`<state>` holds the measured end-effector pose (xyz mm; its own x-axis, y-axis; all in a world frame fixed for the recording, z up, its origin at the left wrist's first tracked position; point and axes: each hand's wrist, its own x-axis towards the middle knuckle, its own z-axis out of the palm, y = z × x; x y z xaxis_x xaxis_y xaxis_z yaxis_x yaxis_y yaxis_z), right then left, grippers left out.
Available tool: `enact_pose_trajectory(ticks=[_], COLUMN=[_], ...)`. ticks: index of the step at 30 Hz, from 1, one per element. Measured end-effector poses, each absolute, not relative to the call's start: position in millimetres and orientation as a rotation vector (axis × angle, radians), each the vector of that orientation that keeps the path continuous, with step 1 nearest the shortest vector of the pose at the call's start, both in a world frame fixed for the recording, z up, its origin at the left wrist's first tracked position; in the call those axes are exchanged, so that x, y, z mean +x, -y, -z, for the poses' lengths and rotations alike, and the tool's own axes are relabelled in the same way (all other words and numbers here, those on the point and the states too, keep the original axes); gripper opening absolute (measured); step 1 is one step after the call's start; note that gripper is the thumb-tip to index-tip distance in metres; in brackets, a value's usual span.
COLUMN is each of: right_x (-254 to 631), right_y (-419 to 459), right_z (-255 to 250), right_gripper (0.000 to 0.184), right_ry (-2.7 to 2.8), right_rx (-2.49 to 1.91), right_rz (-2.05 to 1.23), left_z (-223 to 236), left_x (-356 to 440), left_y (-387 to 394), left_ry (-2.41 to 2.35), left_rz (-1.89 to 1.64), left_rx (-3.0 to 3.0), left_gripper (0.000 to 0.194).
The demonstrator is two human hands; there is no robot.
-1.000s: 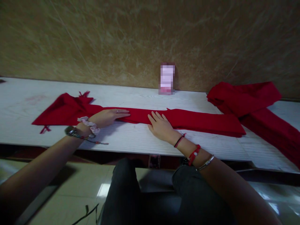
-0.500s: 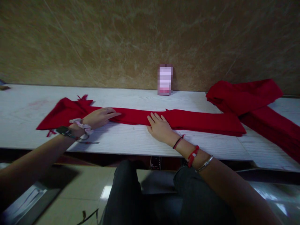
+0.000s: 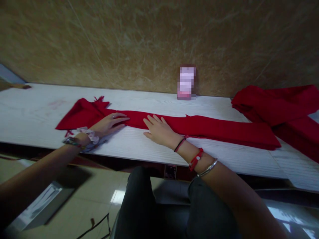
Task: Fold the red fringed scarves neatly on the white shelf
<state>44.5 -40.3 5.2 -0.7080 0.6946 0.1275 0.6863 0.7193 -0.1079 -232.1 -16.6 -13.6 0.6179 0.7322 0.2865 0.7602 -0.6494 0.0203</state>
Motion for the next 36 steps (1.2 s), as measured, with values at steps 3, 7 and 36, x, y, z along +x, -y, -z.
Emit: enact_pose_trajectory(ticks=[3, 7, 36], right_x=[23.8, 23.9, 39.3], right_y=[34.3, 25.2, 16.1], right_z=[1.8, 7.6, 13.2], right_gripper=[0.046, 0.037, 0.023], right_ry=[2.773, 2.71, 2.606], right_rx=[-1.0, -0.994, -0.915], right_rz=[-0.087, -0.141, -0.032], left_z=[15.8, 14.1, -26.6], left_x=[-232.0, -230.5, -258.1], left_y=[17.1, 20.7, 23.6], left_ry=[1.229, 1.234, 1.157], left_rz=[0.463, 0.429, 0.12], left_rx=[-2.694, -2.623, -2.412], left_gripper=[0.037, 0.03, 0.034])
